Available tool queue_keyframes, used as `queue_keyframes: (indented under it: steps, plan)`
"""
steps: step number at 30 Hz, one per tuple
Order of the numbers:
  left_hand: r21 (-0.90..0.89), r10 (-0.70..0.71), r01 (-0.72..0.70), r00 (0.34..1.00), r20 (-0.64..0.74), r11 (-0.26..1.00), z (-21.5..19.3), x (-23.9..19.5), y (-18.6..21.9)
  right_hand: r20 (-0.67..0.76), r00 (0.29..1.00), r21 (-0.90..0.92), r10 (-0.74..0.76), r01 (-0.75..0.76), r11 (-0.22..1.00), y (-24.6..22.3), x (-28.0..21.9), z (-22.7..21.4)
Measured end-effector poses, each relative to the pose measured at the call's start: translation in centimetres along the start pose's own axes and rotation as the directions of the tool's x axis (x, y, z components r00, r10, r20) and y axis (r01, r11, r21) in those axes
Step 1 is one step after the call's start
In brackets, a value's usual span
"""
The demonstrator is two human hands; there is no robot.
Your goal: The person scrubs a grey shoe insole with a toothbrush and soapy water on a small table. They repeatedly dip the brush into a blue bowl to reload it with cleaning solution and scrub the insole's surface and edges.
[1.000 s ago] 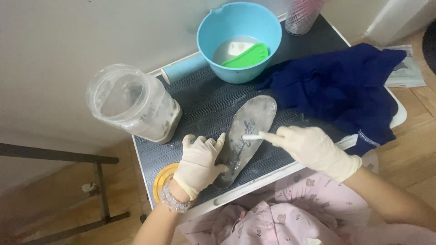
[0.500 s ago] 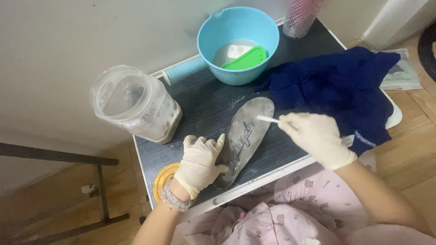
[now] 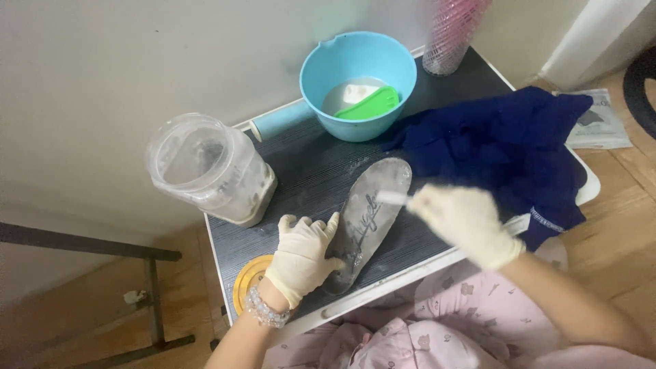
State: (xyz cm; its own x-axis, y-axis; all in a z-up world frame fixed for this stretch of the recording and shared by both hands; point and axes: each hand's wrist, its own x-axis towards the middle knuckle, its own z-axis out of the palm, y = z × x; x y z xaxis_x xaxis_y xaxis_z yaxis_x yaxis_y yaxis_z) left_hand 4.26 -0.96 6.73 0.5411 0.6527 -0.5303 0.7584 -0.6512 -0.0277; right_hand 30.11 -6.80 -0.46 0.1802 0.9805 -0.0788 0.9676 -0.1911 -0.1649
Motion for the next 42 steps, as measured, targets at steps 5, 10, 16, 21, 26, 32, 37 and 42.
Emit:
queue_keyframes:
  steps: [5,10,16,21,26,32,37,42]
  plan:
    - [-0.012,-0.039,0.039,0.999,0.015,0.999,-0.3,0.0,0.2,-0.019,0.999,-0.017,0.027,-0.028,0.999,-0.3,-0.4,-0.6]
    - [0.007,-0.024,0.024,1.0,-0.002,1.0,0.3,0.0,0.3,-0.098,0.995,-0.006,0.002,-0.003,1.0,1.0,0.9,0.4]
    - [0.013,-0.016,0.016,1.0,-0.004,1.0,0.5,0.0,0.1,-0.035,0.998,0.073,-0.054,0.056,0.996,1.0,0.4,0.4]
    - [0.039,0.137,-0.137,0.847,-0.513,0.99,6.9,2.2,-2.2,-0.309,0.924,0.028,-0.227,0.248,0.968,0.3,-1.2,1.6]
    - [0.047,0.157,-0.158,0.82,-0.55,0.986,7.4,2.2,-2.3,-0.288,0.948,-0.09,-0.135,0.114,0.989,0.9,0.4,0.2]
    - [0.015,0.131,-0.14,0.881,-0.455,0.99,6.2,1.9,-2.0,-0.182,0.975,0.024,-0.125,0.131,0.991,1.5,1.1,0.6]
    - [0.022,0.149,-0.16,0.847,-0.51,0.987,6.7,1.9,-2.3,-0.268,0.939,-0.004,-0.216,0.224,0.975,0.3,-0.7,1.5]
    - [0.042,0.164,-0.169,0.822,-0.546,0.985,7.1,1.9,-2.2,-0.363,0.896,-0.148,-0.255,0.215,0.965,1.2,0.2,1.5]
